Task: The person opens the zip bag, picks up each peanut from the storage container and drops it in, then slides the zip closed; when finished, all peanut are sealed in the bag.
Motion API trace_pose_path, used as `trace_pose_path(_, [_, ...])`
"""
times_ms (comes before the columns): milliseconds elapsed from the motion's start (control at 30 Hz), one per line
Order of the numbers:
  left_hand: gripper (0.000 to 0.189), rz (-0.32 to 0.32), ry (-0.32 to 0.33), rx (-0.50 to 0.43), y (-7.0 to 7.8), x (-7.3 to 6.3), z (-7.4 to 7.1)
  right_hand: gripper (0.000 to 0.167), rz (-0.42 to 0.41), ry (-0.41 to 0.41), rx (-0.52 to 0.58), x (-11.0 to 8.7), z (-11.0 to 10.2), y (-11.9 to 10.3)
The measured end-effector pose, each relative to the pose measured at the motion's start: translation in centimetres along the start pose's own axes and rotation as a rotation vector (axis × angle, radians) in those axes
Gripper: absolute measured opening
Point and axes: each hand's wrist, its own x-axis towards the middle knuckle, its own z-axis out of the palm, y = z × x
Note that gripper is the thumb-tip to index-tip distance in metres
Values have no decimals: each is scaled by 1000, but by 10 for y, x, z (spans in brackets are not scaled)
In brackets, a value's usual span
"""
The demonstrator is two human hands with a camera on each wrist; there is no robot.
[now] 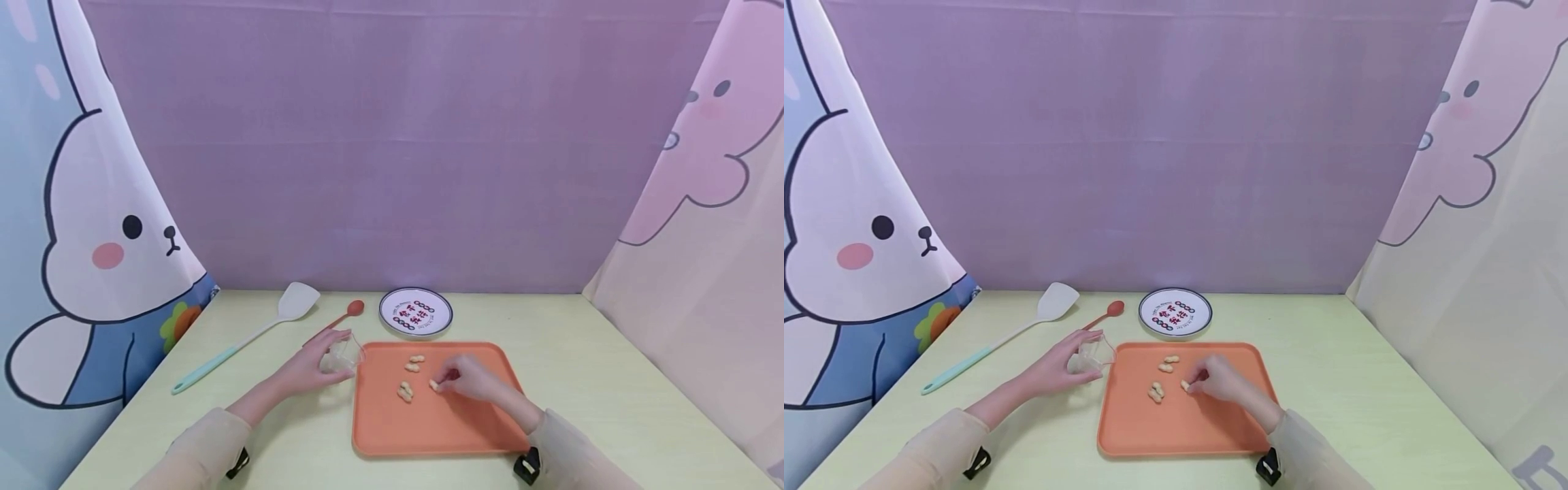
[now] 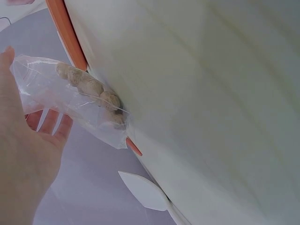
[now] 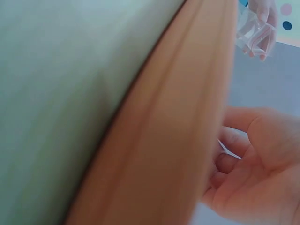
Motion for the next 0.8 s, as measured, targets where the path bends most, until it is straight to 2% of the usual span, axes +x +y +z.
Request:
trace_pose_path(200, [72,-1,-7,-2,2,0,-1,12,32,-3,-2,0,1,-1])
trace_pose_path(467, [71,-10,-12,-12,3,1,-2,6,63,-50,-6,2,4,-1])
trace_pose_path(800, [72,-19,-12,-5,1,0,-2,16,6,-49,-6,3,6,2])
